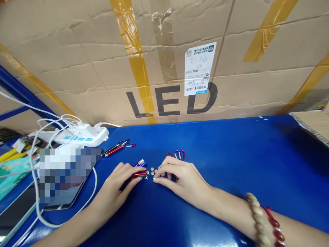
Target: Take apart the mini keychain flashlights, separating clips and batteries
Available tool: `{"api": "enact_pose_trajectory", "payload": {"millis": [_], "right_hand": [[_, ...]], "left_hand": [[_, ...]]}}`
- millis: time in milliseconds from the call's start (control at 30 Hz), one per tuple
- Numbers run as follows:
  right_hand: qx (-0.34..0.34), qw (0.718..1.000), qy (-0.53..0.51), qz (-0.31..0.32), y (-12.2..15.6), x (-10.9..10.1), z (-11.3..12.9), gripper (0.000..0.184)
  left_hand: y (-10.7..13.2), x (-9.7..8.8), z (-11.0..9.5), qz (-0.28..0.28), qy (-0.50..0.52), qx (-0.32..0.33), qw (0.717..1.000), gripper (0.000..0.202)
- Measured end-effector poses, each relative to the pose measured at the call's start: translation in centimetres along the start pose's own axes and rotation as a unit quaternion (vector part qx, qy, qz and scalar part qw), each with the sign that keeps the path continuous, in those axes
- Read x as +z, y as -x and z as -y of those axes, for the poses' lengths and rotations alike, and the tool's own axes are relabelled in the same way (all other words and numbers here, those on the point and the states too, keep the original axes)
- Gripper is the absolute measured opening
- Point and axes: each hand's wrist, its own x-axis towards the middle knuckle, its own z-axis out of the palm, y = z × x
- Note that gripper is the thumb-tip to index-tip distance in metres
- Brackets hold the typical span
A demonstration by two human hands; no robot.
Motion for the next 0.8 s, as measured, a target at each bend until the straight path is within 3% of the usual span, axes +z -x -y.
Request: {"api": "enact_pose_trajectory", "payload": {"millis": [367,567,800], "right_hand": [[0.032,0.999,-0.005,-0.016,-0.3,0.0,0.1,0.012],[0.097,0.994,0.0,-0.053,-0.5,-0.1,0.3,0.012],[0.113,0.993,0.022,-0.031,-0.6,0.0,0.4,0.012]], "left_hand": [[0.2,0.0,0.7,-0.042,-0.019,0.022,0.999,0.037],[-0.3,-0.5,1.4,-0.107,-0.033,-0.019,0.994,0.042],[-0.5,-0.1,3.1,-0.113,-0.055,-0.053,0.991,0.04]]}}
